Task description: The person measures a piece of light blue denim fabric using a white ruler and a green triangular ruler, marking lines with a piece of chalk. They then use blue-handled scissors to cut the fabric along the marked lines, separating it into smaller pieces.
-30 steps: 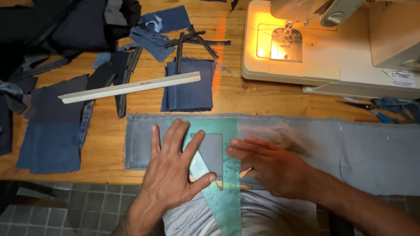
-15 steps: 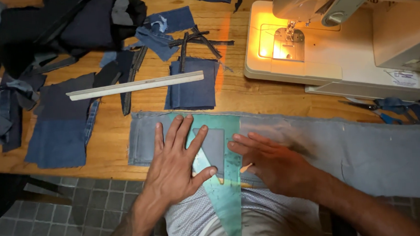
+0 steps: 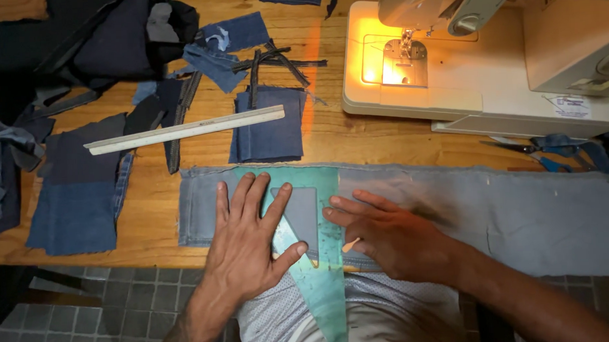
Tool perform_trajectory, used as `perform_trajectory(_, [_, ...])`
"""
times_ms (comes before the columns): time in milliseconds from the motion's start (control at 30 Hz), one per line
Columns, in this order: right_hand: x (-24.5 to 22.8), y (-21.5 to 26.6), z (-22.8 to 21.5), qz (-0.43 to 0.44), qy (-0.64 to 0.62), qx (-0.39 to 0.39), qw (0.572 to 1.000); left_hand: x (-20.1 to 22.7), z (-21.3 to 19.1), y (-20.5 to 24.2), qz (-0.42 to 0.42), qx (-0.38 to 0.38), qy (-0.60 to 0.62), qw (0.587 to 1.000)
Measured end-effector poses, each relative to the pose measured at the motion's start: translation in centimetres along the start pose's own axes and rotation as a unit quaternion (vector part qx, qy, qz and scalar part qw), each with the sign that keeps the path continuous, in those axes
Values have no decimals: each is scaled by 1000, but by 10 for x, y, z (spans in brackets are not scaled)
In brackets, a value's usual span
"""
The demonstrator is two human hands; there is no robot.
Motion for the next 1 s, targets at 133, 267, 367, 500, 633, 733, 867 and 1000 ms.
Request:
perform_trajectory(133, [0,1,0,-10,2,13,1000,0,0,0,-5,-3,14,1000])
perform_trajectory(267, [-1,1,-1,-9,3,23,1000,-1,2,-1,-9,-5,2,1000])
perform_trajectory(367, [-2,2,-3,-12,-5,26,1000,-1,3,-1,-7,-8,-4,1000])
perform_trajectory(500, [-2,2,-4,-22,-11,41,999,0,2,-1,-2,-5,-3,1000])
perform_trajectory(633, [-1,0,-3,-8,-23,34,999,0,1,-2,-5,-4,4,1000])
perform_trajectory(733, [-1,1,-2,-16,-27,38,999,-1,3,-1,-7,-6,-2,1000])
perform_trajectory(867, [-3,1,-2,-29,-8,49,998,0,1,0,-2,-3,4,1000])
perform_trajectory(1000, [-6,2,-5,-36,-12,66,997,3,1,-1,-5,-7,-2,1000])
Point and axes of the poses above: each hand's wrist, its own y-axis away from the middle knuckle, its own z-axis out of the palm, x = y × z, the point moved 9 cm from there along -y, towards the middle knuckle, and after that the axes turned 2 degrees about z, right-handed, at the moved point
